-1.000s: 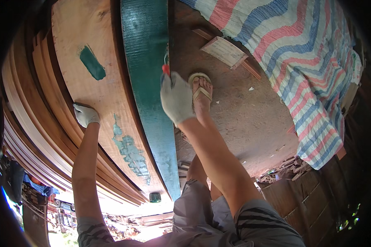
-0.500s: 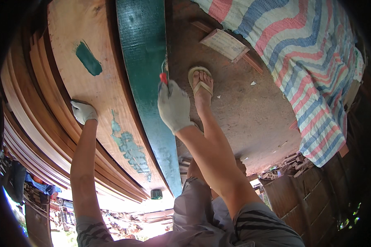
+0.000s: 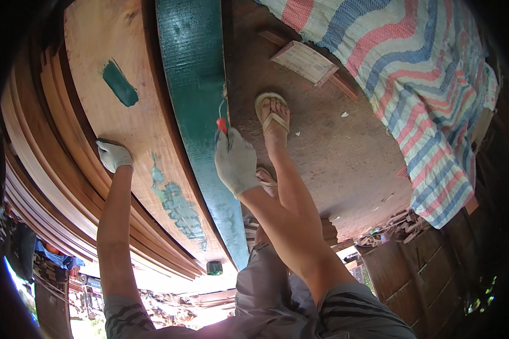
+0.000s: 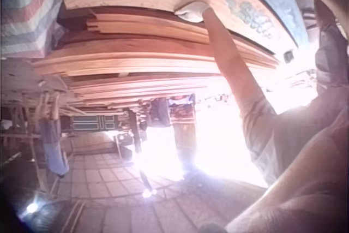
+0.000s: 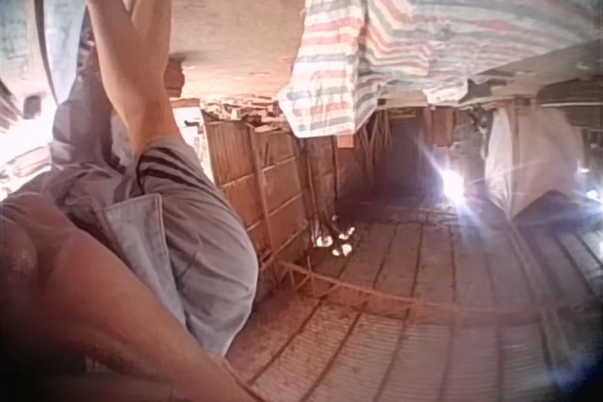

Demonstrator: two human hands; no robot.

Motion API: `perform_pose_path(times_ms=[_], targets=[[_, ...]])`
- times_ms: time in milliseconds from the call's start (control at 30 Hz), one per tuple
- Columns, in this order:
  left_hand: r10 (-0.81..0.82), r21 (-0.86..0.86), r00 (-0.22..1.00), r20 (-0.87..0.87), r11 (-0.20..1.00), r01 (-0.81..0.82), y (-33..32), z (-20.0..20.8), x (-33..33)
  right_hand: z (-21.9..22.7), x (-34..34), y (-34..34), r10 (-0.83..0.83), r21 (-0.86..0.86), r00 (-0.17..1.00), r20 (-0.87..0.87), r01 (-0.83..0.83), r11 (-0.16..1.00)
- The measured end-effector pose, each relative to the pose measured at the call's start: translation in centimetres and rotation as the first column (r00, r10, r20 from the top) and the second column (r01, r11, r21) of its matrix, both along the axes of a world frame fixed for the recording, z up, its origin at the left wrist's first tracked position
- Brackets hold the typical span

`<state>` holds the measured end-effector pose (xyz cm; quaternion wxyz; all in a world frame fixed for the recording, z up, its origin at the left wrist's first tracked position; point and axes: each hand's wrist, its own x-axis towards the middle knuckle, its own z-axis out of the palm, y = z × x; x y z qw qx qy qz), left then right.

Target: The person paints a long wooden plank green using a small roller. They repeatedly dip the roller into a paint tray and apply paint along the length of the plank, working from one end to the other.

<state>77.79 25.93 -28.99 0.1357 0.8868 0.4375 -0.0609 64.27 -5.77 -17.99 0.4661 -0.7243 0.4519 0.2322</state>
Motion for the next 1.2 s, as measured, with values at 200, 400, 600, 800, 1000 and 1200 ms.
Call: perform_pose_path(times_ms=[200, 400, 600, 800, 1000, 1200], targets=[[0.001, -0.021, 1.000, -0.018, 1.000, -0.001, -0.3, -0.1, 0.2, -0.8, 0.9, -0.6, 0.044, -0.078, 0.995, 0.086, -0.038, 0.996], [-0.038, -0.008, 0.999, -0.008, 0.999, 0.038, -0.3, 0.0, 0.0, 0.0, -2.1, 0.4, 0.043, -0.054, 0.998, 0.035, -0.041, 0.998], [-0.014, 0.018, 1.000, -0.012, 1.000, 0.014, -0.1, -0.2, 0.1, -0.1, -0.8, -0.6, 0.041, -0.068, 0.995, 0.092, -0.035, 0.997], [-0.013, 0.031, 1.000, -0.018, 0.999, 0.014, 0.0, -0.3, 0.0, 0.3, -2.6, 0.7, 0.028, -0.060, 0.999, 0.031, -0.026, 0.998], [0.004, 0.007, 1.000, -0.007, 1.000, -0.003, -0.6, 0.1, 0.2, 0.3, -0.8, -0.3, 0.011, -0.036, 1.000, 0.027, -0.010, 0.999], [-0.007, 0.012, 1.000, -0.010, 1.000, 0.007, 0.2, -0.3, 0.0, 0.6, -4.3, 0.9, 0.027, -0.035, 1.000, -0.007, -0.027, 0.999]])
